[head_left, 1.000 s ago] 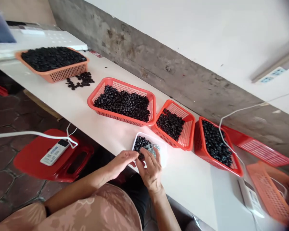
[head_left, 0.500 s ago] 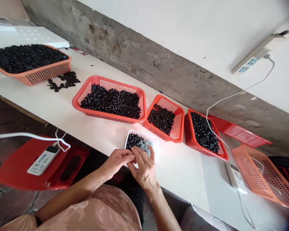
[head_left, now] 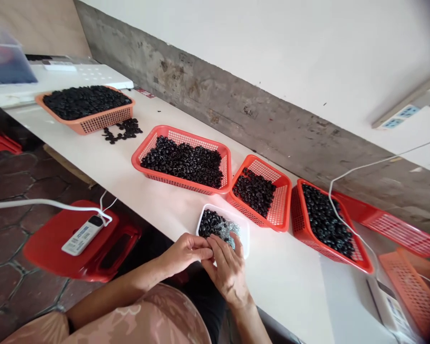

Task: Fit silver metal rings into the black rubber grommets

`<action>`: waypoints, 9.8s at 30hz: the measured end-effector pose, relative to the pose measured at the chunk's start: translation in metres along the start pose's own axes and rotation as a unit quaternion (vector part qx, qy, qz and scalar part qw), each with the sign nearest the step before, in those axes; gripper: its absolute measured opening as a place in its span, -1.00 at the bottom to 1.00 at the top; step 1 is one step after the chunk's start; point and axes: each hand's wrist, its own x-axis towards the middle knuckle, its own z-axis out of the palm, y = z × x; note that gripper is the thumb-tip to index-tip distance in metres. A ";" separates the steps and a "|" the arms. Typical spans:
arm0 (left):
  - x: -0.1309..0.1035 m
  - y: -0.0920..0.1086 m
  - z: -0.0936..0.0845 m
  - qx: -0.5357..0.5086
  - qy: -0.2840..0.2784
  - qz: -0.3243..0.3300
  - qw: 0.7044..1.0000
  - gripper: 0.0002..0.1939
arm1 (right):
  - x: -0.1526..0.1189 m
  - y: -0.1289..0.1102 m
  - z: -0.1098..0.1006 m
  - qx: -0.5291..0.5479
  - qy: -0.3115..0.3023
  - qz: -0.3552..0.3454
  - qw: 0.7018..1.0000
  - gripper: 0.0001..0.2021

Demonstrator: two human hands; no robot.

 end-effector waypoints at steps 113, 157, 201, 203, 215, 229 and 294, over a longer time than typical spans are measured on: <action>0.003 -0.010 0.009 -0.074 -0.021 -0.082 0.994 -0.65 | -0.022 0.016 -0.011 0.182 -0.047 0.087 0.978 -0.54; 0.007 -0.016 0.015 -0.014 0.047 -0.034 0.998 -0.65 | -0.030 0.017 0.001 -0.017 -0.063 -0.052 0.997 -0.58; 0.009 -0.023 -0.029 0.338 0.097 0.124 0.928 -0.79 | 0.000 0.083 -0.001 0.099 -0.191 0.329 0.919 -0.83; 0.009 -0.023 -0.029 0.342 0.094 0.131 0.926 -0.80 | 0.006 0.079 0.004 0.102 -0.222 0.324 0.914 -0.81; 0.008 -0.023 -0.029 0.393 0.094 0.153 0.902 -0.84 | 0.039 0.067 0.036 0.072 -0.379 0.261 0.885 -0.79; -0.007 -0.021 -0.050 0.486 0.165 0.205 0.833 -0.84 | 0.026 0.072 0.018 0.227 -0.205 0.324 0.895 -0.77; 0.008 -0.003 -0.020 0.303 0.153 0.204 0.918 -0.80 | 0.037 0.023 -0.019 0.193 -0.234 0.261 0.917 -0.81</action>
